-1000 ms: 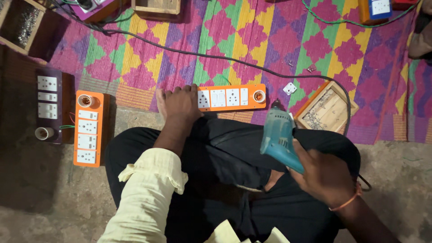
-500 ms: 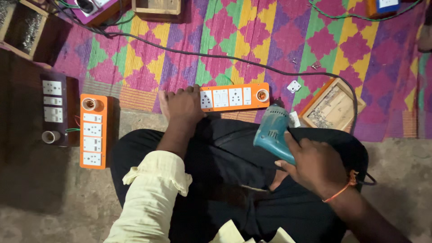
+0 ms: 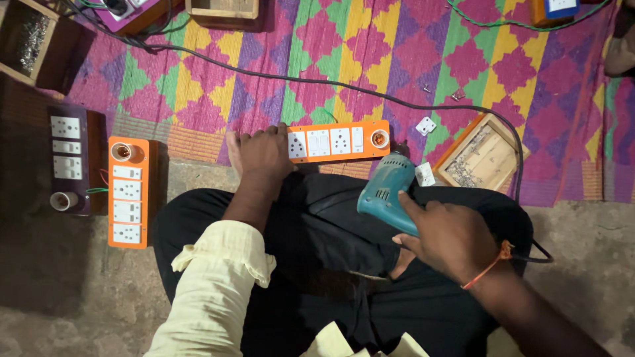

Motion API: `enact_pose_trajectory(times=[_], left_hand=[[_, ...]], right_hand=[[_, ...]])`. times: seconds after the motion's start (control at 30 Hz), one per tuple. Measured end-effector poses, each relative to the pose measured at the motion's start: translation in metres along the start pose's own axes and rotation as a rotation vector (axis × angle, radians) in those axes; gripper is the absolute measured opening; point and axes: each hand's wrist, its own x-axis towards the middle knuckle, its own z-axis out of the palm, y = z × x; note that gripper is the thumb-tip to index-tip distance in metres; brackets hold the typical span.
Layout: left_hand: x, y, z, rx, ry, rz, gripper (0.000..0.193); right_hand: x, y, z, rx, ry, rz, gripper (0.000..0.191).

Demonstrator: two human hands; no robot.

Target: The person assembles an orange power strip by hand, inserting white socket modules into the wooden base. They use a power drill to secure the components with screws. The person then hands the completed unit to a coworker.

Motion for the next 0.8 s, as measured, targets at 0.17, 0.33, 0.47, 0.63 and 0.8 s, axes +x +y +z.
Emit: enact_pose_trajectory(times=[0.17, 0.33, 0.47, 0.63, 0.8], left_hand=[[0.001, -0.002, -0.001, -0.001, 0.032, 0.0, 0.086], [0.004, -0.003, 0.001, 0.0, 0.049, 0.005, 0.08], [0.004, -0.002, -0.001, 0.004, 0.025, 0.006, 0.084], [0.002, 0.001, -0.007, 0.011, 0.009, -0.006, 0.087], [0.0, -0.001, -0.008, 0.004, 0.015, 0.007, 0.08]], right_hand=[[-0.001, 0.001, -0.001, 0.055, 0.021, 0.024, 0.078], [-0.018, -0.005, 0.009, 0.088, 0.072, 0.031, 0.078], [-0.033, -0.01, 0.018, 0.13, 0.218, -0.016, 0.073], [-0.038, -0.006, 0.025, 0.169, 0.393, -0.005, 0.066], [-0.056, 0.025, 0.029, 0.204, 0.517, 0.048, 0.063]])
